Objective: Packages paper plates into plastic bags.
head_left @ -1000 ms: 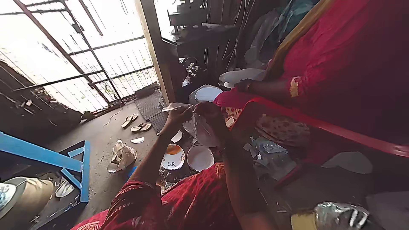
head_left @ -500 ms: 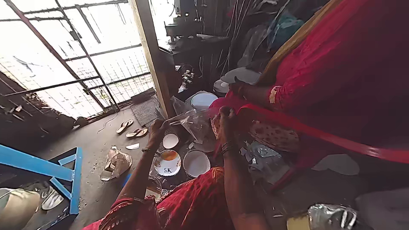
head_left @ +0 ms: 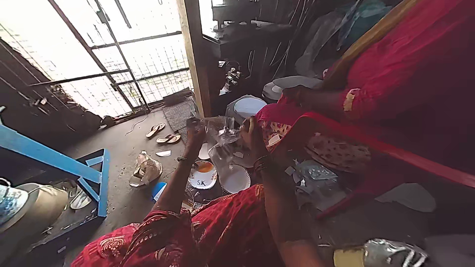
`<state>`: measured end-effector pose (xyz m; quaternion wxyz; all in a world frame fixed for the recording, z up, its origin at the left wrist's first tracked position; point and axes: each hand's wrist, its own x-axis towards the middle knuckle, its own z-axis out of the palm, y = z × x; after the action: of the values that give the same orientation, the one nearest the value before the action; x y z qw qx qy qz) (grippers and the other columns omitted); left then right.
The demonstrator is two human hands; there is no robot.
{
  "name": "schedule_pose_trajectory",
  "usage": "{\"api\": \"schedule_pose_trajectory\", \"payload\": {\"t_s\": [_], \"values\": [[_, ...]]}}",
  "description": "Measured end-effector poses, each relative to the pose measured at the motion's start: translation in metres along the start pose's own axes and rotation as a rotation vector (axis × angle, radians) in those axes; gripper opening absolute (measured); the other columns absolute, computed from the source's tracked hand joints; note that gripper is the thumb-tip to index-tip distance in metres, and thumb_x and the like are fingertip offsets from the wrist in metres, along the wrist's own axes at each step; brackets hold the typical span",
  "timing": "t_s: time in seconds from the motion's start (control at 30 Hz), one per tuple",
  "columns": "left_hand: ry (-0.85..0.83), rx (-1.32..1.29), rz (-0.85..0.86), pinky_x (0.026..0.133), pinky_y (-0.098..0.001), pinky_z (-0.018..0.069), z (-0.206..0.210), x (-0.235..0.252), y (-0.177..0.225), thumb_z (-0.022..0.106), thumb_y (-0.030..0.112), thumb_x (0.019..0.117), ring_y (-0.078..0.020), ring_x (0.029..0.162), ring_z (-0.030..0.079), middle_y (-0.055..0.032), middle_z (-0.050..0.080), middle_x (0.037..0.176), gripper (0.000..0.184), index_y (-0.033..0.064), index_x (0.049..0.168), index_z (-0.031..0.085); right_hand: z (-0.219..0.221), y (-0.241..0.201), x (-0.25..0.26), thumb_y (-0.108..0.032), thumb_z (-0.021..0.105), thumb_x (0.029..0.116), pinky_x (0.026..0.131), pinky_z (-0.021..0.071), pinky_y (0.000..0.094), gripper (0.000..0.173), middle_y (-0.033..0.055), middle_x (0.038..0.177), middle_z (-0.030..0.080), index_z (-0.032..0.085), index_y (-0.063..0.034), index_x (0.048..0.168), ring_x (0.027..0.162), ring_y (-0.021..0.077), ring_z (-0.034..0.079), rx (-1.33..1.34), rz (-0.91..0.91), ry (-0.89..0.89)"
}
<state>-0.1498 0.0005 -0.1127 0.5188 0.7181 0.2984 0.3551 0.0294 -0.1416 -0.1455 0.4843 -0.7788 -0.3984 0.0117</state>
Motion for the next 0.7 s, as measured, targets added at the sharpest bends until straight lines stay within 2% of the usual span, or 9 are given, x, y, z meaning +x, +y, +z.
{"api": "schedule_pose_trajectory", "payload": {"t_s": [0.07,0.13,0.23,0.37,0.43,0.53,0.6,0.67,0.7], "values": [[-0.082,0.377,0.154,0.104,-0.0532,0.0483,-0.013,-0.003,0.001,0.052,0.003,0.1023,-0.0380,0.129,0.055,-0.0265,0.050,0.145,0.039,-0.0042,0.140,0.046,-0.002,0.005,-0.002,-0.013,0.062,0.0997,0.079,0.0546,0.0615,0.033,0.0298,0.109,0.064,0.053,0.0037,0.127,0.095,0.0458,0.067,-0.074,0.033,0.053],[-0.138,0.596,0.232,0.105,-0.0555,0.0480,-0.018,-0.005,-0.002,0.053,-0.001,0.0999,-0.0400,0.128,0.056,-0.0263,0.050,0.144,0.035,-0.0005,0.135,0.051,-0.006,0.003,-0.005,-0.014,0.060,0.1018,0.078,0.0540,0.0615,0.030,0.0289,0.107,0.065,0.054,0.0023,0.126,0.093,0.0451,0.067,-0.056,0.019,0.074],[-0.202,0.725,0.265,0.100,-0.0571,0.0513,-0.022,-0.010,-0.013,0.048,-0.001,0.1021,-0.0376,0.122,0.062,-0.0205,0.055,0.142,0.035,0.0048,0.136,0.055,-0.011,-0.002,-0.010,-0.017,0.058,0.1034,0.068,0.0539,0.0554,0.018,0.0219,0.096,0.064,0.059,-0.0019,0.113,0.080,0.0370,0.066,-0.033,-0.097,0.069],[-0.292,0.829,0.247,0.095,-0.0567,0.0539,-0.023,-0.011,-0.023,0.045,-0.005,0.1006,-0.0365,0.112,0.067,-0.0174,0.063,0.132,0.037,0.0099,0.126,0.068,-0.020,-0.008,-0.014,-0.006,0.056,0.1024,0.089,0.0528,0.0582,0.016,0.0271,0.112,0.065,0.067,0.0034,0.108,0.101,0.0429,0.065,-0.123,-0.132,-0.066],[-0.321,0.856,0.179,0.096,-0.0591,0.0522,-0.020,-0.012,-0.019,0.045,-0.003,0.1022,-0.0401,0.114,0.065,-0.0200,0.060,0.137,0.044,0.0110,0.142,0.058,-0.018,-0.011,-0.011,-0.003,0.059,0.1001,0.093,0.0491,0.0642,0.017,0.0312,0.118,0.064,0.069,0.0057,0.110,0.110,0.0490,0.062,-0.300,-0.069,-0.177],[-0.359,0.877,0.139,0.094,-0.0583,0.0537,-0.011,-0.014,-0.015,0.049,-0.004,0.0983,-0.0391,0.116,0.065,-0.0157,0.038,0.161,0.070,0.0147,0.162,0.028,-0.008,-0.021,-0.011,0.000,0.060,0.0956,0.100,0.0484,0.0608,0.021,0.0243,0.128,0.063,0.073,-0.0013,0.112,0.119,0.0435,0.060,-0.350,-0.254,-0.104],[-0.418,0.766,0.121,0.095,-0.0552,0.0539,-0.007,-0.019,-0.007,0.054,-0.006,0.0943,-0.0366,0.121,0.064,-0.0135,0.021,0.169,0.086,0.0165,0.166,0.011,-0.007,-0.049,-0.024,0.002,0.058,0.0962,0.096,0.0534,0.0521,0.021,0.0191,0.120,0.068,0.072,-0.0008,0.112,0.109,0.0342,0.067,-0.091,-0.365,-0.147],[-0.477,0.600,0.103,0.099,-0.0519,0.0528,-0.006,-0.025,0.002,0.058,-0.009,0.0908,-0.0334,0.128,0.058,-0.0141,0.018,0.170,0.094,0.0170,0.166,0.007,0.017,-0.060,-0.031,-0.002,0.058,0.0995,0.080,0.0569,0.0498,0.017,0.0187,0.104,0.071,0.070,0.0004,0.111,0.089,0.0306,0.069,0.093,-0.287,-0.309],[-0.500,0.534,0.118,0.106,-0.0498,0.0487,-0.008,-0.028,0.006,0.059,-0.010,0.0906,-0.0305,0.138,0.051,-0.0131,0.018,0.170,0.096,0.0165,0.166,0.006,0.037,-0.053,-0.031,-0.003,0.057,0.0998,0.079,0.0562,0.0515,0.019,0.0220,0.101,0.069,0.068,0.0027,0.114,0.087,0.0338,0.068,0.066,-0.233,-0.405]]}}
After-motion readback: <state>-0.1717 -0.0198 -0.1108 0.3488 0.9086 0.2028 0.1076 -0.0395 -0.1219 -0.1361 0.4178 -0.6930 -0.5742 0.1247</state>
